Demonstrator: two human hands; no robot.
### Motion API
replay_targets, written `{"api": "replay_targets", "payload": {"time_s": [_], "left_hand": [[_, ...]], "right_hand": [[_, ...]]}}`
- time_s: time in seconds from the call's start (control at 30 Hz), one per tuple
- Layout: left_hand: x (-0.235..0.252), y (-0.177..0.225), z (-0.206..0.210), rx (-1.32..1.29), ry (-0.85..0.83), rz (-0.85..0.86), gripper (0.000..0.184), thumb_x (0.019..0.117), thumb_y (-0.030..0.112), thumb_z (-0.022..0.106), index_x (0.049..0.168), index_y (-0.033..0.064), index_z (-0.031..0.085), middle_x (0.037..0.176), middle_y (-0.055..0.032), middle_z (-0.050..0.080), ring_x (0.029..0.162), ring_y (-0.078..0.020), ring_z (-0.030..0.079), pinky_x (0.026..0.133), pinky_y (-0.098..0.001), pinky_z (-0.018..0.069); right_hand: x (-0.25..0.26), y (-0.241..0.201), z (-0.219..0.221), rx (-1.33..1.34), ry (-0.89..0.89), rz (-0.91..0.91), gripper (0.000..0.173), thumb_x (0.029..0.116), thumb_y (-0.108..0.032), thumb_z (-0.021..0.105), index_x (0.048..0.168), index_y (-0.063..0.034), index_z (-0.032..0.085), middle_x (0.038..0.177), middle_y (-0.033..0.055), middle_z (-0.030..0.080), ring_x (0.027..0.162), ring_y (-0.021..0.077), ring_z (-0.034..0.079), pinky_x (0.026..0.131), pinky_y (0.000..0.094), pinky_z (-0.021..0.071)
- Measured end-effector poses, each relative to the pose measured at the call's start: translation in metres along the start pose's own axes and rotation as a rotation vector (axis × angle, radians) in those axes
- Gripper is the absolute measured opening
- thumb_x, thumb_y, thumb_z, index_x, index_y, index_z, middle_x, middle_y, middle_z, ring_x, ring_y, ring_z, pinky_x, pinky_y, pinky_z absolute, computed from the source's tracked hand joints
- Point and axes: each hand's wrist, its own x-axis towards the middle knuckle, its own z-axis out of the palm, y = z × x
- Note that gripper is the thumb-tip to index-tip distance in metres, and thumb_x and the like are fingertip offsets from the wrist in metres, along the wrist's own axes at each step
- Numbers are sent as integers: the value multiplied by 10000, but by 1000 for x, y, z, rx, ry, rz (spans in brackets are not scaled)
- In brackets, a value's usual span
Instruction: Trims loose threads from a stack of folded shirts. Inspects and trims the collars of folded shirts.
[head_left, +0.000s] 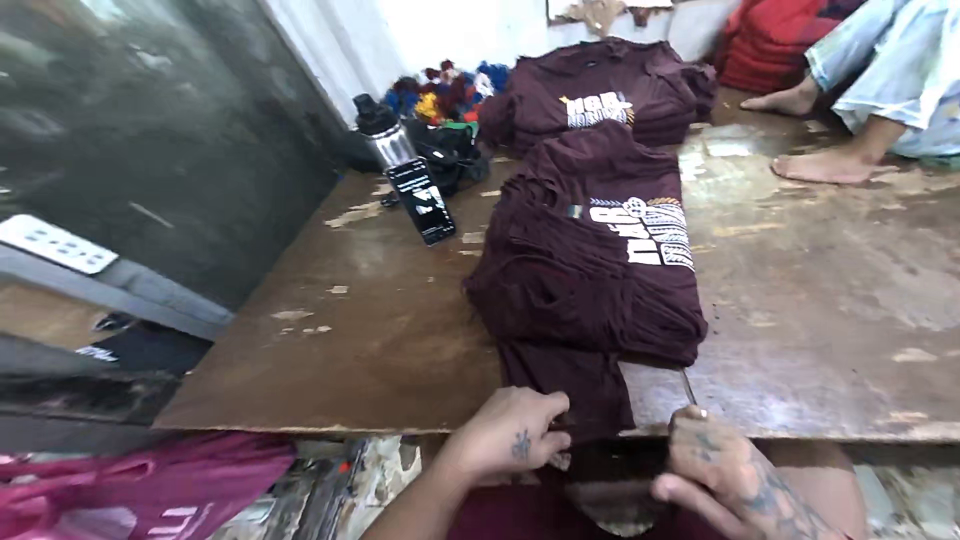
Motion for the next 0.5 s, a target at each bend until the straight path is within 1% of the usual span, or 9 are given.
{"api": "replay_targets", "payload": {"time_s": [0.03,0.1,0.17,0.2,0.23,0.3,0.37,0.43,0.5], "left_hand": [[-7,-4,-11,-51,150,-5,256,988,243,649,1039,-2,706,882,-200,713,866,-369,714,790,-595,547],[-13,-10,-26,-387,941,-49,178,962,119,650,860,-25,667,746,-89,665,704,-184,669,708,-375,575],[0,-7,-42,-740,1586,184,121,995,108,597,921,164,519,651,117,524,539,0,523,513,-181,485],[3,3,-44,-793,1613,304,108,1012,139,585,970,213,518,677,163,534,555,39,524,515,-152,483],[5,14,-38,-752,1508,383,73,1006,163,615,970,189,557,724,154,591,615,52,567,570,-145,506],[1,25,-18,-525,1108,386,189,974,161,632,928,-15,681,788,-19,686,700,-18,628,660,-187,531],[-3,13,5,-281,670,275,351,960,316,647,1082,-6,714,845,-104,709,697,-149,655,636,-325,552],[-4,-6,29,-129,257,138,523,923,441,717,1286,70,645,959,-149,733,839,-294,723,750,-522,581],[-4,-18,48,-38,176,162,334,940,339,703,1151,81,697,907,-132,739,833,-311,736,720,-559,570]], "right_hand": [[9,-5,3,16,-21,-63,510,1059,-443,497,675,-133,625,632,12,587,681,154,622,727,311,527],[37,-14,15,24,-90,-189,268,1038,-327,568,863,-173,700,856,-3,677,933,158,665,906,331,539],[80,-16,26,-41,-159,-200,189,957,-303,665,1054,-154,728,1143,99,705,1189,302,645,1070,545,480],[108,-9,28,-91,-192,-134,322,909,-324,739,1163,-125,729,1274,193,674,1261,420,608,1077,682,427],[135,4,31,-149,-205,-49,445,892,-356,764,1266,-123,710,1340,260,636,1283,505,573,1055,771,375],[173,39,41,-241,-231,132,515,958,-448,658,1420,-222,638,1485,303,514,1408,582,401,1060,853,228],[205,65,44,-290,-401,356,617,1012,-641,431,1575,-392,411,1671,247,246,1533,544,147,1112,832,85],[223,77,49,-277,-567,494,679,996,-734,304,1617,-468,240,1716,204,112,1560,503,57,1144,793,52],[221,78,52,-284,-603,506,713,988,-750,284,1630,-456,195,1716,212,92,1563,494,59,1155,778,73]]}}
